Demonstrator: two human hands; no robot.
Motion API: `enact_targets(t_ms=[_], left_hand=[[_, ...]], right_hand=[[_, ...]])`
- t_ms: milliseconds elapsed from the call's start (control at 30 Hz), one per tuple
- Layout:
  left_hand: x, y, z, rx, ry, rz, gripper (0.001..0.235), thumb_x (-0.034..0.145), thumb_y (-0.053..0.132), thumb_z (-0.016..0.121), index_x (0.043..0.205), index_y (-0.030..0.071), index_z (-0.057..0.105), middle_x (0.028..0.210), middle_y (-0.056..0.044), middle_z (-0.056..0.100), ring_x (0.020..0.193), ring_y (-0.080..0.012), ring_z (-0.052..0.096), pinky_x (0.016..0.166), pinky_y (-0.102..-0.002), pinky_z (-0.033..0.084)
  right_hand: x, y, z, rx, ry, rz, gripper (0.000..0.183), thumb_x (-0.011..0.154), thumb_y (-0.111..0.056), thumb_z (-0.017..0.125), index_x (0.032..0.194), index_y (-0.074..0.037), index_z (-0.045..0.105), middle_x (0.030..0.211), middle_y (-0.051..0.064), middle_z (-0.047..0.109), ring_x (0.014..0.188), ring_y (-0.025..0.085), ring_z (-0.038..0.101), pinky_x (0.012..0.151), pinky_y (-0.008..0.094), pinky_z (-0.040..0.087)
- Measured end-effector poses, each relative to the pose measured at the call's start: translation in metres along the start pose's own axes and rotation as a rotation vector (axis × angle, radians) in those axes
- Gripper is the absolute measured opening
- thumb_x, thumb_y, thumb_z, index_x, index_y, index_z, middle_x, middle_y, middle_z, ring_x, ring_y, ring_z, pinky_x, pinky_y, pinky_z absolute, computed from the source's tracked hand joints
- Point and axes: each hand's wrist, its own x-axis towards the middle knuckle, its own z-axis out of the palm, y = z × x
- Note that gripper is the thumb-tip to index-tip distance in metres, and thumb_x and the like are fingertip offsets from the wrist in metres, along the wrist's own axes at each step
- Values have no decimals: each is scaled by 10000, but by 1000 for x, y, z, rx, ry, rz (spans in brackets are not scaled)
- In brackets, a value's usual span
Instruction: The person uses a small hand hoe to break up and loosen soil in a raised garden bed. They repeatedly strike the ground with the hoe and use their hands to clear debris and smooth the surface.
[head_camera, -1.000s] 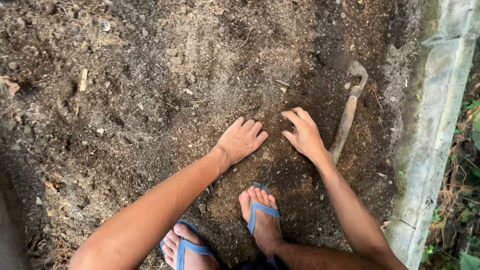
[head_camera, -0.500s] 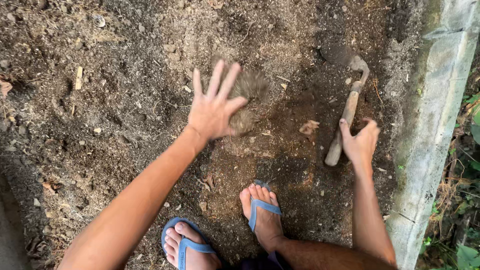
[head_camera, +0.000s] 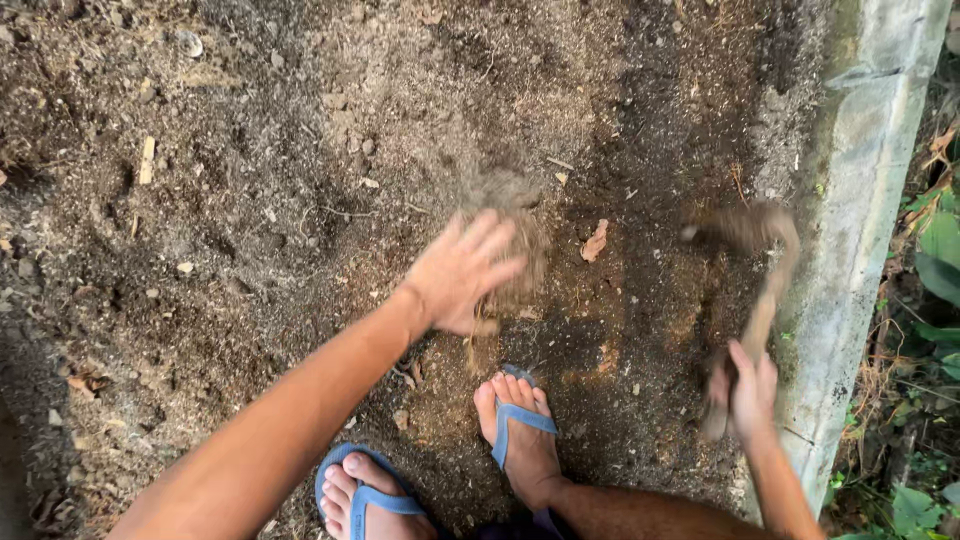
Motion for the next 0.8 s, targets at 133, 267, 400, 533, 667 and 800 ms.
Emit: enact_targets(t_ms=[133, 267, 400, 533, 667, 800], left_hand=[[10, 6, 16, 139, 117, 84, 915, 796, 877, 456, 1517, 319, 375, 1650, -132, 211, 1527, -373, 152, 1192, -658, 173], [28, -8, 16, 154, 106, -31, 987, 672, 867, 559, 1517, 396, 363, 1673, -80, 158, 1517, -406, 56, 1144, -737, 90], [40, -25, 5, 195, 239, -157, 729, 761, 647, 685, 1440, 489, 473, 1679, -63, 202, 1525, -487, 21, 1124, -795, 50], [62, -43, 6, 165, 267, -171, 803, 659, 614, 691, 1423, 425, 530, 1620, -84, 224, 1480, -476, 90, 1080, -778, 48], [68, -86, 8, 145, 488, -224, 387, 1004, 276, 637, 1361, 426, 637, 1631, -78, 318, 1513, -414, 254, 1188, -783, 64], [56, -139, 2, 401, 624, -407, 542, 907, 160, 702, 1355, 458, 643, 1613, -67, 378, 1477, -382, 335, 1159, -748, 97]], right_hand=[[-61, 107, -37, 84, 24, 185, 554, 1076, -518, 331, 891, -46, 554, 544, 36, 477, 345, 147, 403, 282, 333, 335], [-65, 152, -36, -661, -36, 156, 409, 1044, -326, 471, 997, 25, 674, 606, 181, 587, 460, 226, 533, 454, 400, 454], [-15, 114, 1, -748, -14, -332, 379, 1061, -287, 511, 1215, 18, 675, 732, 148, 662, 580, 180, 603, 560, 356, 487], [40, 46, 53, -732, -54, -174, 422, 1031, -291, 500, 1336, -38, 646, 688, 106, 650, 515, 214, 559, 478, 406, 484], [86, -22, 130, -712, -88, -427, 429, 1063, -356, 505, 1251, -9, 675, 623, 73, 609, 496, 143, 545, 450, 377, 452], [90, -90, 173, -703, -114, -441, 469, 1082, -415, 467, 1145, -6, 689, 604, 54, 581, 450, 136, 516, 376, 358, 418]])
